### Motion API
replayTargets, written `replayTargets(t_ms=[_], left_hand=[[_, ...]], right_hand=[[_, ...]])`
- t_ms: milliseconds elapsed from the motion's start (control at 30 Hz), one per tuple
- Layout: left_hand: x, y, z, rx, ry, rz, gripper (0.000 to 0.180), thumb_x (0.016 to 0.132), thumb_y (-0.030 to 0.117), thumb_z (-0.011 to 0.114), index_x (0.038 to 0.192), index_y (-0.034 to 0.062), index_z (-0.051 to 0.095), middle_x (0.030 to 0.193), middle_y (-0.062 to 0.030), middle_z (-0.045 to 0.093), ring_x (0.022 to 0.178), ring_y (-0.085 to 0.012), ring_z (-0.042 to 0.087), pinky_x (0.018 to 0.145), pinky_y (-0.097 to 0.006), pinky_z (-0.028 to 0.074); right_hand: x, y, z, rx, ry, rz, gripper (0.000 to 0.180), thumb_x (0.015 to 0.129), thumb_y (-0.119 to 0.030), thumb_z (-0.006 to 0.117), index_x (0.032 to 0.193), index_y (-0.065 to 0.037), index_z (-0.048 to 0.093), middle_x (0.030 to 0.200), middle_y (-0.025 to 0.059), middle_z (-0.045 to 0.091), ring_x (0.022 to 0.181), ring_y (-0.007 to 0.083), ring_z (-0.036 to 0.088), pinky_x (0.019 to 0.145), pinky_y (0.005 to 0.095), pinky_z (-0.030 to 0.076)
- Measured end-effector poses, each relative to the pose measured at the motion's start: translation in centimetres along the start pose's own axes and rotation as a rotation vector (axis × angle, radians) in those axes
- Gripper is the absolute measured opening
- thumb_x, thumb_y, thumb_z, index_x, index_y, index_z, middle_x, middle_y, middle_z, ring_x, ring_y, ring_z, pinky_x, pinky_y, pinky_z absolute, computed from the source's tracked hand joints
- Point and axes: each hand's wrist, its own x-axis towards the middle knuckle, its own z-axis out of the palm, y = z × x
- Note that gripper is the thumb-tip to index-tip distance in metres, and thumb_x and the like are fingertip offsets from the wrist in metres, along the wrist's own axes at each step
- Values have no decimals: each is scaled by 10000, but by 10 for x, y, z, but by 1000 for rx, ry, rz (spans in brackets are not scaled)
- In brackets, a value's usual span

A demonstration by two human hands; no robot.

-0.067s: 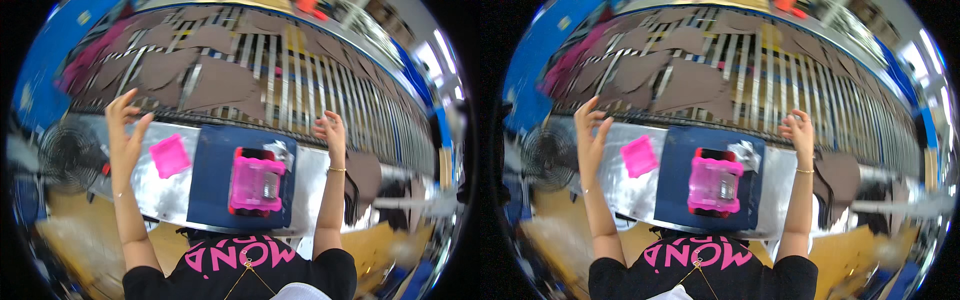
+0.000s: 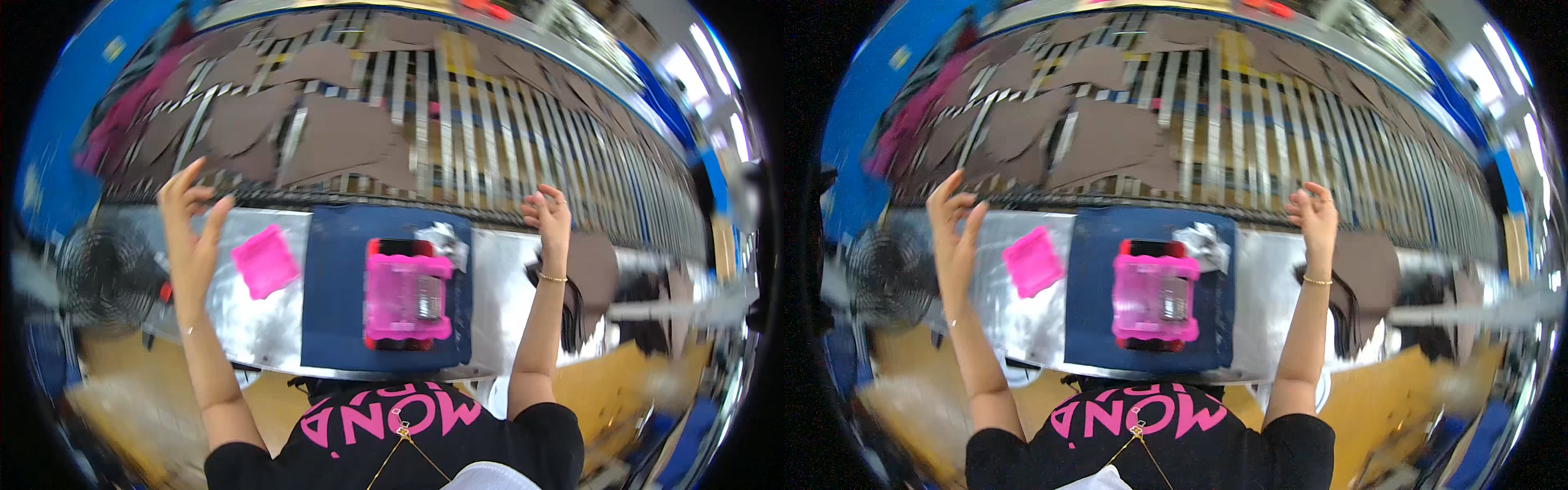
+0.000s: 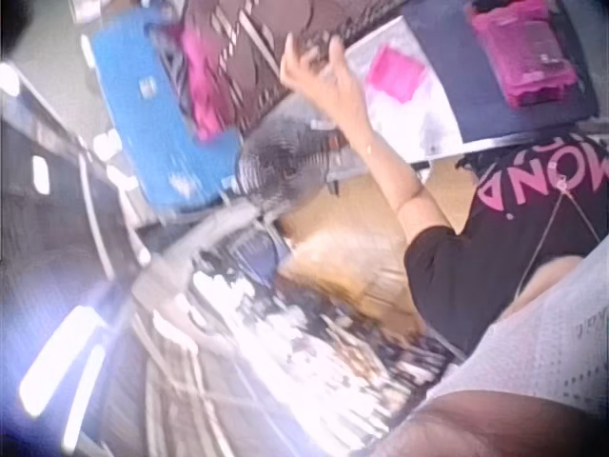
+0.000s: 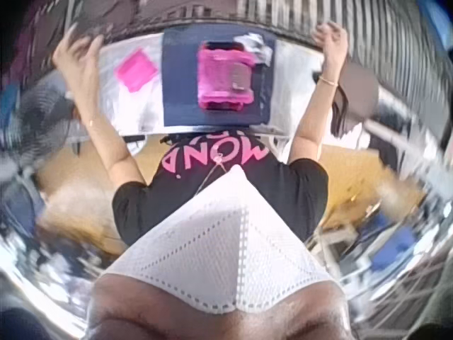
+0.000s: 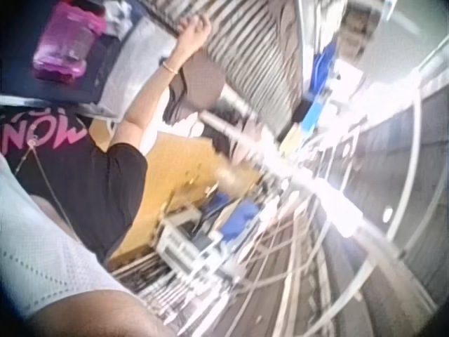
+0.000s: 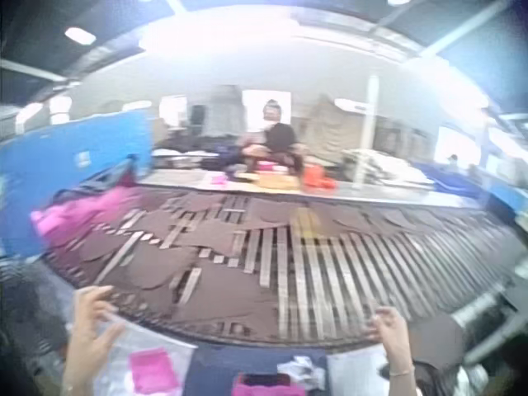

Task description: The person repeatedly picks up brown fabric pieces from a stack and places them onto a moving conveyor belt. The pieces are handled one at a time and arranged along the belt as it advances.

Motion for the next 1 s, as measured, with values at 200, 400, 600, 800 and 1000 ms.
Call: replayTargets(t_ms=[200, 400, 600, 800, 1000], left_hand=[[1, -10, 25, -151, -97, -46, 486, 881, 122, 632, 1326, 73, 442, 1293, -59, 427, 966, -114, 526, 836, -270, 418], [2, 4, 51, -192, -168, -4, 499, 907, 120, 599, 1359, 69, 392, 1334, -84, 416, 959, -127, 543, 855, -282, 409], [-6, 8, 49, -207, -189, -35, 512, 909, 129, 601, 1370, 71, 384, 1310, -114, 423, 941, -122, 548, 848, -282, 409], [-11, -2, 43, -204, -189, 1, 530, 905, 87, 596, 1384, 91, 368, 1310, -86, 422, 941, -93, 533, 784, -222, 417], [-11, 27, 55, -230, -245, -38, 493, 824, 40, 654, 1287, 46, 486, 1195, -101, 504, 965, -123, 539, 805, -258, 424]], right_hand=[[-74, 81, -177, -1264, 735, 454, 528, 800, -470, 664, 1167, -96, 597, 1224, 141, 552, 1140, 331, 504, 914, 483, 449], [-90, 67, -212, -1077, 766, 749, 659, 711, -543, 715, 1174, -87, 604, 1284, 198, 490, 1207, 367, 457, 912, 539, 427], [-93, 75, -215, -1075, 835, 671, 581, 703, -494, 748, 1029, -21, 662, 1213, 190, 544, 1138, 358, 520, 904, 501, 452], [-97, 61, -212, -1267, 640, 484, 547, 774, -323, 715, 1223, -66, 538, 1041, 211, 619, 884, 335, 631, 729, 427, 525], [-122, -31, -161, -997, 399, 165, 353, 939, -155, 496, 1290, -121, 468, 931, 175, 666, 568, 241, 657, 473, 320, 514]])
